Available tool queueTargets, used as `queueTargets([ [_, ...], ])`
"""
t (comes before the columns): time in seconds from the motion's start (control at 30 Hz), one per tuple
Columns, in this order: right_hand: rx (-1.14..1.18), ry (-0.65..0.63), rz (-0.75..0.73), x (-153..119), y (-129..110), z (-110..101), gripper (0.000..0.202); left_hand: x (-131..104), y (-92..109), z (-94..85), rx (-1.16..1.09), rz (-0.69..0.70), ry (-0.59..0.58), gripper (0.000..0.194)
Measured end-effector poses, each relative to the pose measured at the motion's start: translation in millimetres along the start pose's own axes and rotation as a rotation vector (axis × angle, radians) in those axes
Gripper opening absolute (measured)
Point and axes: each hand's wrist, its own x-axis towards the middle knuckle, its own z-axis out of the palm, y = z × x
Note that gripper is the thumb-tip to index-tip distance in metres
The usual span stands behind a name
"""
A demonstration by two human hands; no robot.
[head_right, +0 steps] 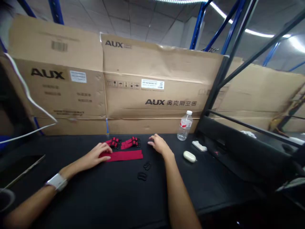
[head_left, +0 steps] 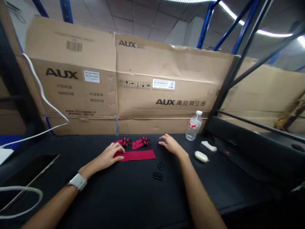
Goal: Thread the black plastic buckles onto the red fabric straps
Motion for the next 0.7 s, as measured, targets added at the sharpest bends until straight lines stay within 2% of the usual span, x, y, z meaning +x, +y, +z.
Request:
queueTargets([
  [0.1,-0.030,0.081,-0.166,3,-26,12,0.031,0,-1,0.3,0.007,-0.008,-0.007,0.026],
  [0.27,-0.103,0.036,-0.314,8,-58,35,0.026,0,2,0.5,0.018,-0.016,-0.002,0.027],
  [0.4,-0.143,0.043,-0.307,8,-60,42,0.018,-1,5,0.4,0.006,-0.024,0.000,0.025],
  [0.53,-0.154,0.100,-0.267,6,-62,39,0.012,-3,4,-0.6,0.014,-0.025,-0.016,0.026],
  [0.63,-0.085,0.150,-0.249,6,-72,33,0.017,-4,9,-1.4,0.009,-0.018,-0.006,0.025],
  [0.7,-0.047,0.169,-0.272,6,-84,29,0.021,-2,19,-0.4,-0.041,-0.034,0.041,0.025],
])
